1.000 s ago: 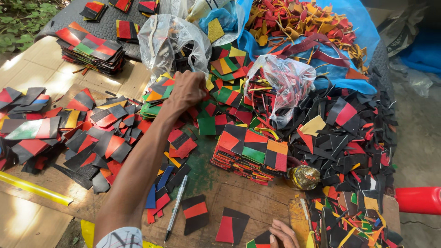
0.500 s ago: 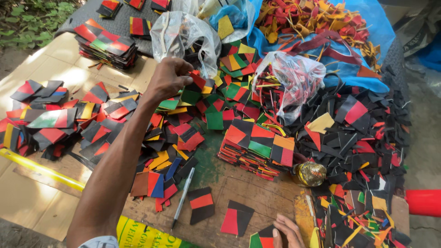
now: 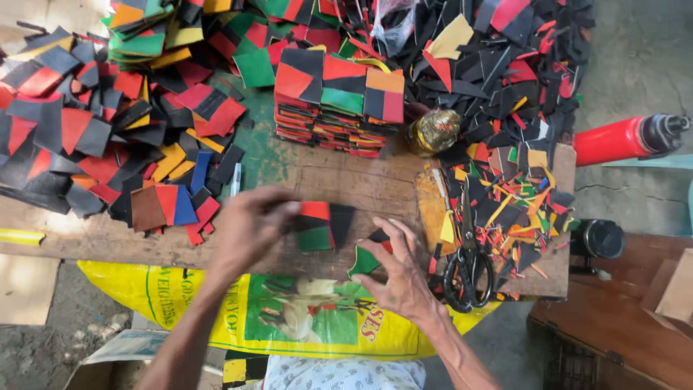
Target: The person applies glue to small rectangular leather pieces and presses them together. They then use scissors to trim the edges of the assembled pieces and stack them with other completed units on the table.
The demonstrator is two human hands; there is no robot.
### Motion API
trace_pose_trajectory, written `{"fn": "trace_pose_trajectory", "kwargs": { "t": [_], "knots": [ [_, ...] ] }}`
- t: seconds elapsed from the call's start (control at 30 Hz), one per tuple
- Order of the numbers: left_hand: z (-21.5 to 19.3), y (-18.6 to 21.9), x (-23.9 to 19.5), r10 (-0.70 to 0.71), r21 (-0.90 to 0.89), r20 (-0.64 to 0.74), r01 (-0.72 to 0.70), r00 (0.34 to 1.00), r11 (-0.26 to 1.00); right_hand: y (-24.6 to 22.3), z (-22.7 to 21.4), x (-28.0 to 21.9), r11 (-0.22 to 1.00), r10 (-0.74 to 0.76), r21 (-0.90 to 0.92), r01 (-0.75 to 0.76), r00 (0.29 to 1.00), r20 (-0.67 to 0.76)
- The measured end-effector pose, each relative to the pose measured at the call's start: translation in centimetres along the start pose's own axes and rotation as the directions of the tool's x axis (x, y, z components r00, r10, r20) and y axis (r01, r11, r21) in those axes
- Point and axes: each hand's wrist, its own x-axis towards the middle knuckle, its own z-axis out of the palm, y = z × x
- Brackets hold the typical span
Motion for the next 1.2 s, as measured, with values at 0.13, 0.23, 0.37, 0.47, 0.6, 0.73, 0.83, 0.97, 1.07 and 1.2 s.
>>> {"fn": "trace_pose_trajectory", "kwargs": {
  "t": [0.13, 0.23, 0.37, 0.47, 0.6, 0.73, 0.83, 0.97, 1.07, 1.2],
  "knots": [
    [6.0, 2.6, 1.1, 0.038, -0.026, 0.149, -0.035, 0.988, 0.999, 1.7, -1.6, -1.3, 0.995, 0.049, -0.085, -0.053, 0.997, -0.054],
    [8.0, 3.5, 1.8, -0.125, 0.002, 0.252, 0.129, 0.960, 0.992, 2.9, -3.2, -2.7, 0.987, 0.104, -0.113, -0.118, 0.987, -0.124],
    [9.5, 3.5, 2.1, 0.068, 0.002, 0.187, -0.069, 0.980, 0.998, 2.4, -2.4, -4.5, 0.978, 0.202, -0.021, -0.209, 0.963, -0.180],
    [9.6, 3.0, 2.0, 0.087, 0.008, 0.163, -0.090, 0.983, 0.996, 1.4, -0.4, -4.7, 0.965, 0.262, 0.009, -0.263, 0.954, -0.144],
    [9.6, 2.7, 1.8, 0.059, -0.004, 0.190, -0.059, 0.980, 0.998, 1.8, 0.0, -5.5, 0.759, 0.571, 0.345, -0.552, 0.819, 0.053],
    [7.9, 3.5, 1.8, 0.223, 0.009, 0.141, -0.226, 0.965, 0.974, 4.0, -1.6, -5.0, 0.822, 0.433, 0.414, -0.390, 0.902, -0.009],
    [5.9, 3.5, 1.2, 0.237, -0.021, 0.134, -0.236, 0.962, 0.972, 6.2, -1.7, -5.2, 0.912, 0.400, 0.182, -0.367, 0.893, -0.208],
    [2.1, 1.9, 1.2, 0.085, 0.055, 0.187, -0.096, 0.979, 0.994, 10.9, 1.4, -5.3, 0.987, 0.080, -0.078, -0.140, 0.851, -0.519],
    [-2.6, -0.5, 3.3, 0.052, 0.097, 0.144, -0.067, 0.988, 0.993, 15.6, 5.5, -5.2, 0.983, 0.185, 0.115, -0.146, 0.820, -0.542],
    [-7.6, -4.0, 11.8, -0.042, 0.120, -0.181, 0.064, 0.983, 0.991, 22.0, 9.5, -5.4, 0.999, -0.017, -0.052, -0.014, 0.828, -0.560]
  ]
}}
